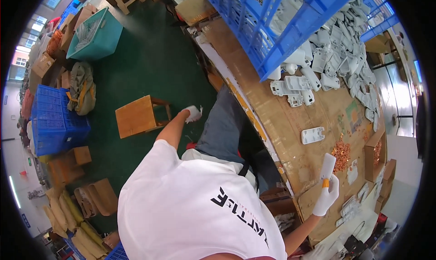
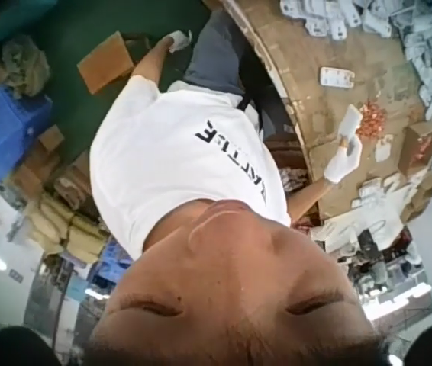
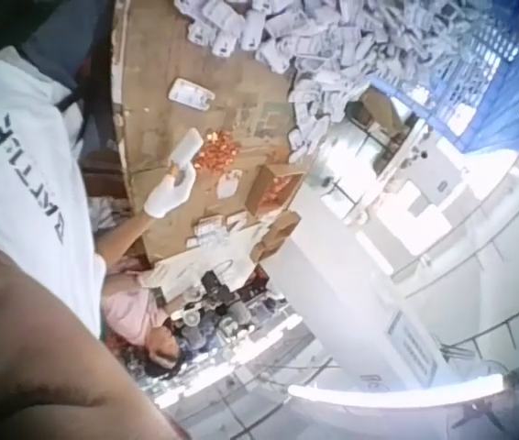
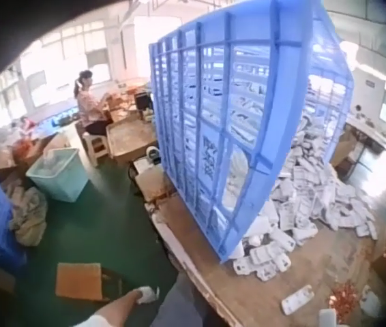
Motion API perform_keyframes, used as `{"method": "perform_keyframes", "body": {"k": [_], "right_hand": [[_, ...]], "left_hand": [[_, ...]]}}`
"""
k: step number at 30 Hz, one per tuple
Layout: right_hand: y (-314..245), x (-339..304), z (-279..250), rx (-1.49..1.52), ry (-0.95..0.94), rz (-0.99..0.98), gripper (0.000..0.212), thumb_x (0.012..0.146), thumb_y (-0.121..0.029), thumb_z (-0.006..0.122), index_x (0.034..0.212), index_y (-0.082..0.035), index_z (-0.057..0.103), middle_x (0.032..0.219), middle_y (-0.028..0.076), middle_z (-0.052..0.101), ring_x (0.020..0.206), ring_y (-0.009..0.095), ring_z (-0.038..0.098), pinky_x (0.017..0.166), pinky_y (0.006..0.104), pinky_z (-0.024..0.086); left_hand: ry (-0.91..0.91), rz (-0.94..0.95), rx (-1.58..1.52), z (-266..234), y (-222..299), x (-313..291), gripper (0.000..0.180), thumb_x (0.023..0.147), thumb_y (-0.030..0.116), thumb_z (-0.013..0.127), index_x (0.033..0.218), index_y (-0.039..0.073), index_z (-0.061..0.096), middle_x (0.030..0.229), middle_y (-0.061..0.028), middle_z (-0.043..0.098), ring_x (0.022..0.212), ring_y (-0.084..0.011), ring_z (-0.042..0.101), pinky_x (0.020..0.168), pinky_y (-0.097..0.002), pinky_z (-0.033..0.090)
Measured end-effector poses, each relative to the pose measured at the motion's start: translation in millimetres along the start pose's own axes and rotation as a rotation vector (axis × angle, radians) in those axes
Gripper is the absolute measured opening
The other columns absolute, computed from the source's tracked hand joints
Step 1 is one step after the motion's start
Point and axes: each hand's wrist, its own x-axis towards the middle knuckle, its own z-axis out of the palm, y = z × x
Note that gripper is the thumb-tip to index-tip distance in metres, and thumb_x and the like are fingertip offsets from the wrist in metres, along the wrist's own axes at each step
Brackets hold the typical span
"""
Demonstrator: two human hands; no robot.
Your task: The person assembles small metal components into white plastic electronic housings by hand at a factory workbench.
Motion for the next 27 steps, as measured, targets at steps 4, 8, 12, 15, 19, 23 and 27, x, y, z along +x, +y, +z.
{"method": "perform_keyframes", "body": {"k": [4,8,12,15,19,23,27], "right_hand": [[-1.7,14.4,13.4,-0.103,-0.026,-0.119,0.025,0.086,0.011,0.054,0.108,0.002,0.062,0.102,0.004,0.061,0.099,0.013,0.058,0.09,0.0262,0.045],[-28.2,17.5,29.7,-0.308,-0.112,-0.345,0.03,0.078,0.012,0.062,0.104,-0.002,0.066,0.105,0.014,0.066,0.102,0.027,0.063,0.091,0.0331,0.049],[-44.0,17.1,44.5,-0.468,-0.184,-0.621,0.032,0.069,0.006,0.065,0.099,-0.006,0.067,0.112,0.012,0.067,0.115,0.035,0.06,0.097,0.0431,0.05],[-54.5,28.2,60.1,-0.326,-0.38,-0.831,0.03,0.07,-0.002,0.062,0.1,-0.006,0.064,0.116,0.012,0.064,0.117,0.037,0.057,0.096,0.0432,0.05],[-65.1,19.9,85.1,-0.152,-0.492,-0.924,0.026,0.076,-0.004,0.063,0.102,-0.007,0.064,0.118,0.006,0.063,0.117,0.03,0.056,0.091,0.0384,0.052],[-58.5,26.4,88.0,-0.309,-0.518,-0.929,0.03,0.075,-0.002,0.066,0.104,-0.009,0.064,0.118,0.006,0.064,0.118,0.027,0.059,0.087,0.037,0.054],[-56.1,49.6,54.7,-0.049,-0.436,-0.732,0.027,0.084,-0.003,0.064,0.109,-0.01,0.068,0.113,0.009,0.067,0.11,0.029,0.063,0.093,0.0368,0.052]], "left_hand": [[0.962,0.172,0.228,-38.7,21.6,-17.8,0.029,0.085,0.031,0.061,0.105,0.014,0.073,0.11,-0.0138,0.071,0.104,-0.0336,0.067,0.093,-0.053,0.049],[1.147,0.087,0.679,-35.1,67.0,-56.1,0.031,0.087,0.029,0.059,0.114,0.016,0.067,0.127,-0.0092,0.06,0.122,-0.0274,0.054,0.104,-0.0581,0.036],[1.145,0.854,-0.08,22.4,110.5,-145.6,0.023,0.092,0.011,0.054,0.106,0.003,0.07,0.101,-0.019,0.071,0.091,-0.0296,0.07,0.083,-0.0361,0.054],[1.032,1.002,-0.375,88.2,140.1,-252.0,0.019,0.098,0.007,0.049,0.103,-0.001,0.066,0.087,-0.0105,0.07,0.079,-0.0173,0.066,0.075,-0.0309,0.053],[0.099,1.198,-0.67,170.0,190.2,-281.4,0.037,0.098,0.014,0.054,0.13,-0.004,0.051,0.107,-0.0107,0.066,0.09,-0.0178,0.066,0.086,-0.0312,0.052],[-0.429,0.917,-0.546,182.0,210.3,-274.7,0.035,0.089,0.008,0.06,0.122,0.0,0.055,0.094,-0.0096,0.066,0.074,-0.0166,0.066,0.067,-0.0283,0.053],[-0.465,0.841,-0.412,164.5,219.2,-267.9,0.03,0.089,0.009,0.055,0.117,-0.003,0.057,0.088,-0.0094,0.067,0.073,-0.0161,0.065,0.067,-0.0283,0.053]]}}
